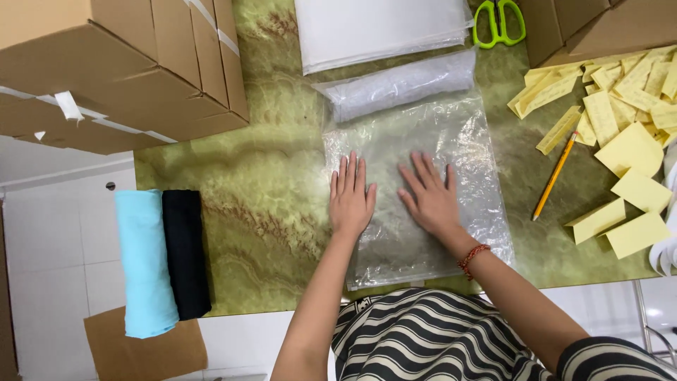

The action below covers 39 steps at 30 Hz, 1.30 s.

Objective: Packaging a rolled item into a cardboard box and tying it with a white ribbon

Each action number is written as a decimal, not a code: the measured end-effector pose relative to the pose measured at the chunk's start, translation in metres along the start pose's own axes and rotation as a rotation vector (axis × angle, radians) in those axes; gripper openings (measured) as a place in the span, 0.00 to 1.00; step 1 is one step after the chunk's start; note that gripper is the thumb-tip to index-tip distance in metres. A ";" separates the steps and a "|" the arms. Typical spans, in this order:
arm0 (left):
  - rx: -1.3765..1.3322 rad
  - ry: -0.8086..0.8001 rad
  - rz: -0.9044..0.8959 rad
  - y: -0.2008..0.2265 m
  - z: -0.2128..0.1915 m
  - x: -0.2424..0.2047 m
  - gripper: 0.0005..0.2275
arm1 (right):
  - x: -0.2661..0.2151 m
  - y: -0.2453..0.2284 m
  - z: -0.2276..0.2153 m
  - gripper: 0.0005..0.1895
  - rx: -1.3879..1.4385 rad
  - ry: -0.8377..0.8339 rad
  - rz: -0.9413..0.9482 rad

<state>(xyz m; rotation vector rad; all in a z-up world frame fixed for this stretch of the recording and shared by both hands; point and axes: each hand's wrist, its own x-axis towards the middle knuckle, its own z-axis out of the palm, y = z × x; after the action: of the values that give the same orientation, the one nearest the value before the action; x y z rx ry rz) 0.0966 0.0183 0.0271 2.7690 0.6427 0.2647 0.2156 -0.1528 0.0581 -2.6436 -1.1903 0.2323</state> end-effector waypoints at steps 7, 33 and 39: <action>-0.023 0.038 -0.001 0.002 -0.004 0.021 0.29 | 0.034 0.070 -0.029 0.33 0.049 0.103 0.146; -0.090 -0.037 0.106 0.038 -0.008 -0.034 0.27 | 0.001 -0.005 -0.005 0.31 0.048 0.000 -0.059; 0.002 -0.016 0.011 -0.001 -0.012 -0.078 0.27 | -0.067 0.071 -0.022 0.29 -0.008 0.154 0.125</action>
<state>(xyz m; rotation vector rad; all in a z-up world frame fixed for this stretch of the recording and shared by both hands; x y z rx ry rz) 0.0246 -0.0129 0.0297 2.7740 0.6238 0.2437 0.2278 -0.2523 0.0635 -2.6900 -0.9823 0.0433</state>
